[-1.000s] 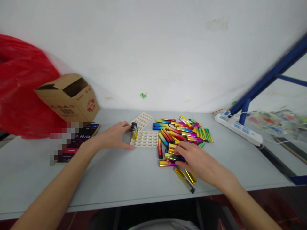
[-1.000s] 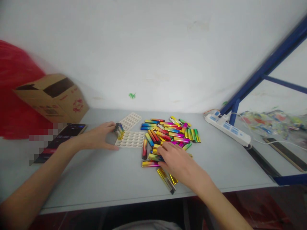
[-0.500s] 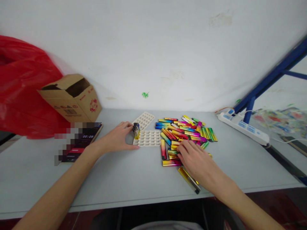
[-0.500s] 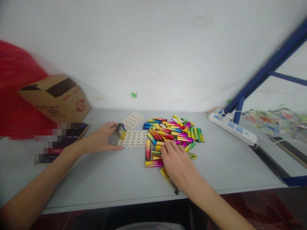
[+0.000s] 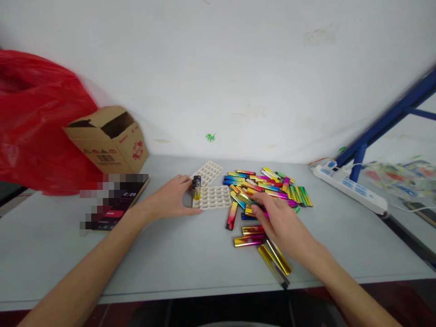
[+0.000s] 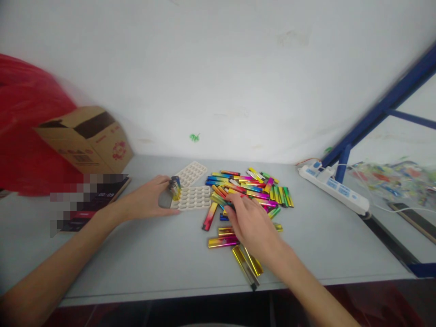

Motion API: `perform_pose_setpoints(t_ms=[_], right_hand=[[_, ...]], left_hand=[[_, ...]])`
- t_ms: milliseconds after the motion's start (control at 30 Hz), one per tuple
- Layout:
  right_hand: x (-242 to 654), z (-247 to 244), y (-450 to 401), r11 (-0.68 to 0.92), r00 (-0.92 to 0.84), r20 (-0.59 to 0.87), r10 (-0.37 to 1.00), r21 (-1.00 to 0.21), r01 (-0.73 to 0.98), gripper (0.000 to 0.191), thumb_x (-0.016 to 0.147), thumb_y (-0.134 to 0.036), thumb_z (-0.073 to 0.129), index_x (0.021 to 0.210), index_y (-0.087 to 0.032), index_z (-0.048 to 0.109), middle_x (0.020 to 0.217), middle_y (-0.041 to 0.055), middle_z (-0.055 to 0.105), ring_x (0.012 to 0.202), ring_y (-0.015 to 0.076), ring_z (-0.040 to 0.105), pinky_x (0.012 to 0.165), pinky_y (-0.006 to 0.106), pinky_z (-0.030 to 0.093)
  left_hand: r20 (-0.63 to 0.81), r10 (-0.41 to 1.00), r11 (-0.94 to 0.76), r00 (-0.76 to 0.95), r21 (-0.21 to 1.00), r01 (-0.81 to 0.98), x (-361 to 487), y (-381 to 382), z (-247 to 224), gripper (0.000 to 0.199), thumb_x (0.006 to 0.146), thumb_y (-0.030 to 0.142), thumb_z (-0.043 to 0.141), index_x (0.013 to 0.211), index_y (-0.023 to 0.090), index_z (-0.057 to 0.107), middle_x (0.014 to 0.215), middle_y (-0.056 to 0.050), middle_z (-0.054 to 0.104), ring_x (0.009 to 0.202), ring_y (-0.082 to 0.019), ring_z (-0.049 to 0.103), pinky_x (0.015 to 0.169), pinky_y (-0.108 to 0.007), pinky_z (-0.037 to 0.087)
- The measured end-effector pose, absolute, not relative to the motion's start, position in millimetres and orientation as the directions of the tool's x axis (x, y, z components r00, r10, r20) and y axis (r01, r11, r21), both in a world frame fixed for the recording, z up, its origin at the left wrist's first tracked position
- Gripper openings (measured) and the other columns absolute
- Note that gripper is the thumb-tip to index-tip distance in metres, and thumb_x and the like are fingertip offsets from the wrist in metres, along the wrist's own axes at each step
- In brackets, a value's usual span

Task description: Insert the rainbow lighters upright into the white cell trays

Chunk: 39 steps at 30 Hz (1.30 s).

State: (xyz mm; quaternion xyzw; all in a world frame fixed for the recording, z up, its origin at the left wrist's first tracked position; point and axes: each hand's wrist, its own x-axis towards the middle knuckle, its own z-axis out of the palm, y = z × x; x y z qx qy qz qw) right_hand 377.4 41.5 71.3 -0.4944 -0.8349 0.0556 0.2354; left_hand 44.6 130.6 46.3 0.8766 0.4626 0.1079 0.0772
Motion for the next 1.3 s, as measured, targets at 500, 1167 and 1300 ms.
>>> perform_pose_setpoints(t_ms=[500, 1167, 1300], right_hand=[[318, 67, 139, 0.191, -0.397, 0.216, 0.892, -0.976, -0.102, 0.042, 0.098, -0.063, 0.054, 0.09, -0.022, 0.057, 0.077, -0.0029, 0.059, 0.069, 0.0141, 0.059, 0.07, 0.028, 0.052], [301, 48, 110, 0.286, -0.24, 0.216, 0.947, -0.905, 0.314, 0.042, 0.091, -0.044, 0.05, 0.06, -0.023, 0.033, 0.06, -0.0057, 0.027, 0.058, 0.0106, 0.031, 0.056, 0.027, 0.023], [301, 47, 112, 0.301, -0.241, 0.229, 0.943, -0.896, 0.327, 0.043, 0.094, -0.046, 0.05, 0.062, -0.022, 0.035, 0.061, -0.006, 0.03, 0.059, 0.0111, 0.033, 0.058, 0.027, 0.025]], left_hand=[[0.125, 0.842, -0.538, 0.525, 0.288, 0.793, 48, 127, 50, 0.062, 0.071, 0.069, 0.077, 0.104, 0.017, 0.067, 0.116, -0.016, 0.066, 0.115, -0.036, 0.061, 0.105, -0.047, 0.05], [0.115, 0.863, -0.499, 0.491, 0.335, 0.799, 48, 128, 51, 0.067, 0.068, 0.069, 0.079, 0.11, 0.019, 0.07, 0.12, -0.016, 0.067, 0.12, -0.038, 0.062, 0.107, -0.051, 0.051], [0.115, 0.866, -0.496, 0.487, 0.323, 0.806, 49, 128, 52, 0.067, 0.067, 0.071, 0.078, 0.109, 0.019, 0.07, 0.12, -0.017, 0.068, 0.117, -0.038, 0.063, 0.106, -0.05, 0.052]])
